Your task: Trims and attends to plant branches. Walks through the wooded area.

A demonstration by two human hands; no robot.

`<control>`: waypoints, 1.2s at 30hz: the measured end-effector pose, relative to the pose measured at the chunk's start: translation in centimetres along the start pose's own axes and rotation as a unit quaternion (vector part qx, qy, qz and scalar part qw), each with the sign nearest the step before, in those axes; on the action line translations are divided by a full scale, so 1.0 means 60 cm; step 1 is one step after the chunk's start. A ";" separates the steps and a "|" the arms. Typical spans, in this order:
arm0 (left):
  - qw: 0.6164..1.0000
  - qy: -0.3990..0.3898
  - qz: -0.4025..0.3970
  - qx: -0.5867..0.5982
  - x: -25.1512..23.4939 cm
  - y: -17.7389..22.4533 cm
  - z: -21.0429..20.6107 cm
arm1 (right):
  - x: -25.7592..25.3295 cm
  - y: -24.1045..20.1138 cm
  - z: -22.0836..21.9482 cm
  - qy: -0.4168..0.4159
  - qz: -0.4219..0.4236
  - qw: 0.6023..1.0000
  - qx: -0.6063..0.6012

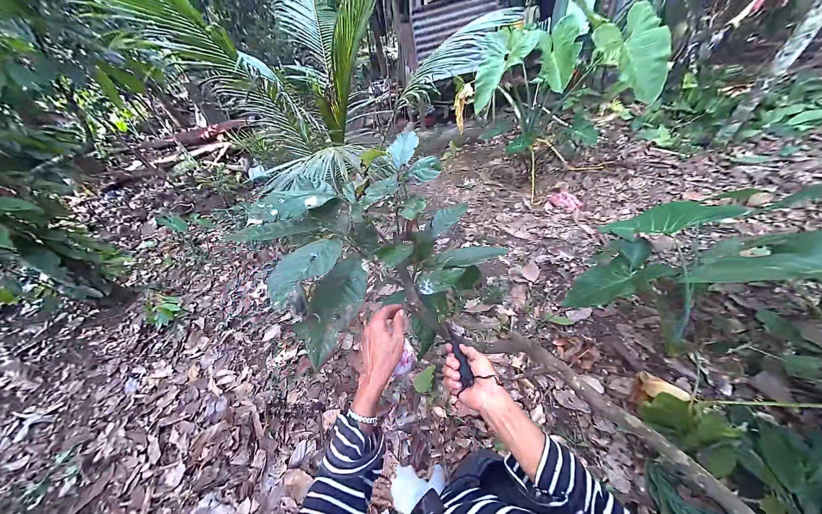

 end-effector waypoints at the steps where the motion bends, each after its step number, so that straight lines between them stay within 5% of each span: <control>1: 1.000 -0.003 0.000 -0.010 -0.006 0.002 -0.004 | -0.006 -0.001 -0.005 0.000 -0.011 1.000 -0.004; 9: 0.999 0.012 0.015 -0.031 -0.040 0.004 -0.033 | -0.067 -0.018 -0.033 -0.021 -0.113 0.993 -0.033; 21: 0.978 0.090 0.179 -0.051 -0.026 -0.006 -0.044 | -0.111 -0.032 -0.036 -0.042 -0.308 0.950 0.023; 36: 0.962 0.174 0.211 -0.008 -0.014 -0.002 -0.061 | -0.113 -0.073 -0.080 -0.090 -0.351 0.926 0.107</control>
Point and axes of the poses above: each hand's wrist, its own x-axis away from the middle knuckle, its own z-axis out of the back of the hand, y = z × x, the point moved 8 cm from there along -x, towards the middle knuckle, and after that the axes turned 12 degrees about z, right-handed, at the moved point
